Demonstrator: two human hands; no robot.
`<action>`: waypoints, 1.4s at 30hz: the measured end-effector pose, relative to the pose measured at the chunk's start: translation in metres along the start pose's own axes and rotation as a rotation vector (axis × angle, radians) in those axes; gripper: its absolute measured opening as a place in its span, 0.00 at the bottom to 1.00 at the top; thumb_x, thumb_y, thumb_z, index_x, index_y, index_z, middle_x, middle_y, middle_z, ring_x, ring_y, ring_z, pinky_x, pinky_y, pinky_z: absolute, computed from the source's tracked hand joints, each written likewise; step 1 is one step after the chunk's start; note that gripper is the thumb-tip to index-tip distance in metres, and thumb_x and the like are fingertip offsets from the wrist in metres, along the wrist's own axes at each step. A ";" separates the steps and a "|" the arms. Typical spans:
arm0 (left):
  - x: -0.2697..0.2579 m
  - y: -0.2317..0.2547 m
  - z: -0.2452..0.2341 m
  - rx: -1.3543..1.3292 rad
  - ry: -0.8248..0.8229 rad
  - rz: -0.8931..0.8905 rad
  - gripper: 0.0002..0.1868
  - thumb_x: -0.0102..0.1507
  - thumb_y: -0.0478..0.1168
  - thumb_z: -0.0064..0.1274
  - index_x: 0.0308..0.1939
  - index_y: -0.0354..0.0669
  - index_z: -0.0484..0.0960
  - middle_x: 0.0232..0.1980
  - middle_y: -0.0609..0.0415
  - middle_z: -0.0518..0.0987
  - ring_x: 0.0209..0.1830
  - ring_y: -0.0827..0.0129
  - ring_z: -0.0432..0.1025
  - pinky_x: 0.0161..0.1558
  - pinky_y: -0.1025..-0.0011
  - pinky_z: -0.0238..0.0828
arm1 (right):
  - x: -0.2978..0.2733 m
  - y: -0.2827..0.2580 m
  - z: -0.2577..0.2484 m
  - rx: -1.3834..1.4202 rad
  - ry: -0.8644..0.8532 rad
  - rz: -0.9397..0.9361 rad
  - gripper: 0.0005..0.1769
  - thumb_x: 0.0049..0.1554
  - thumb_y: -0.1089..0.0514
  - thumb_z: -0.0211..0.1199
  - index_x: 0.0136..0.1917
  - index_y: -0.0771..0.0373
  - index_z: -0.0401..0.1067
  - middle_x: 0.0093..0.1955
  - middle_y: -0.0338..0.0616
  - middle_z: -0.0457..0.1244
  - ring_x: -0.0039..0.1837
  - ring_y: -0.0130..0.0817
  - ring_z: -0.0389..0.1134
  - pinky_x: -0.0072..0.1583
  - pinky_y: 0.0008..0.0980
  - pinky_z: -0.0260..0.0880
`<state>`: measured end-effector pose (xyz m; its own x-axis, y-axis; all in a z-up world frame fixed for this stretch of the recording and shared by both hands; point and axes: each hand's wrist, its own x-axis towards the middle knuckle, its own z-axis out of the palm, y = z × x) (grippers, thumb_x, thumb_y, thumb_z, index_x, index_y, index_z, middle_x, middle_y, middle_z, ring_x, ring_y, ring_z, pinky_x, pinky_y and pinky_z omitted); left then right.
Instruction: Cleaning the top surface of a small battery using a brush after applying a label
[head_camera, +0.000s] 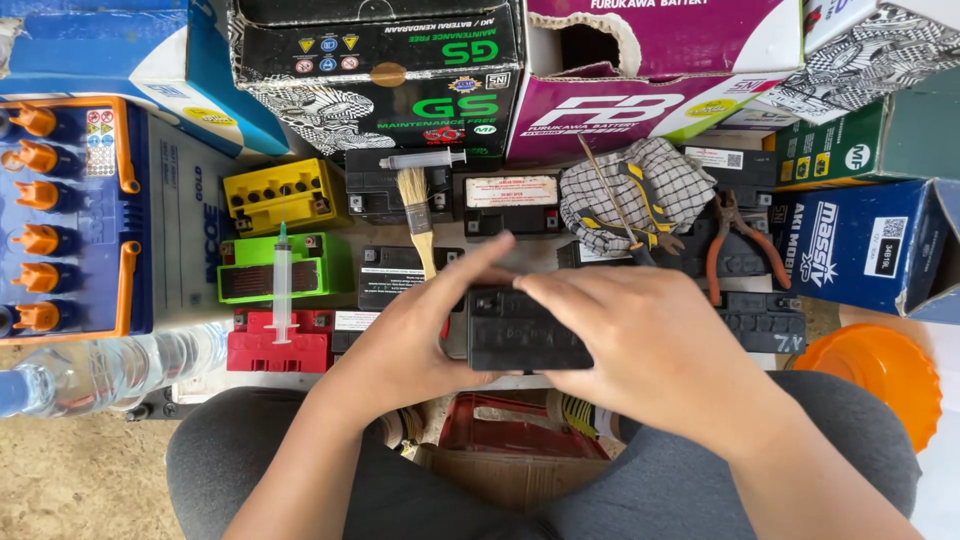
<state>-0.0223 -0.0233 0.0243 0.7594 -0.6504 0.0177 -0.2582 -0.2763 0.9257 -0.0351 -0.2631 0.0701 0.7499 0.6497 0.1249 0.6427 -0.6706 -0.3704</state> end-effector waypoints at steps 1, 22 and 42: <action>-0.001 -0.001 0.002 0.001 -0.001 0.001 0.55 0.54 0.38 0.71 0.79 0.48 0.52 0.68 0.45 0.77 0.69 0.57 0.73 0.63 0.66 0.67 | -0.003 0.000 0.003 0.000 0.002 0.001 0.35 0.48 0.47 0.76 0.64 0.63 0.70 0.56 0.45 0.71 0.50 0.45 0.73 0.48 0.44 0.72; -0.012 0.008 0.016 0.054 -0.060 -0.142 0.54 0.49 0.42 0.75 0.76 0.52 0.61 0.73 0.53 0.74 0.69 0.63 0.72 0.64 0.67 0.68 | -0.022 -0.016 0.015 0.041 -0.221 0.135 0.43 0.50 0.45 0.76 0.73 0.59 0.63 0.58 0.44 0.69 0.50 0.47 0.71 0.46 0.49 0.72; -0.056 0.003 0.006 -0.252 0.029 -0.096 0.49 0.59 0.35 0.57 0.80 0.47 0.46 0.80 0.43 0.61 0.82 0.54 0.53 0.79 0.57 0.45 | -0.069 -0.025 0.031 0.549 0.012 0.614 0.64 0.44 0.50 0.80 0.83 0.54 0.43 0.79 0.40 0.56 0.80 0.35 0.55 0.75 0.39 0.50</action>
<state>-0.0695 0.0081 0.0235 0.7906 -0.6086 -0.0672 -0.0303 -0.1484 0.9885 -0.1072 -0.2802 0.0423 0.9464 0.2187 -0.2376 -0.0480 -0.6324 -0.7732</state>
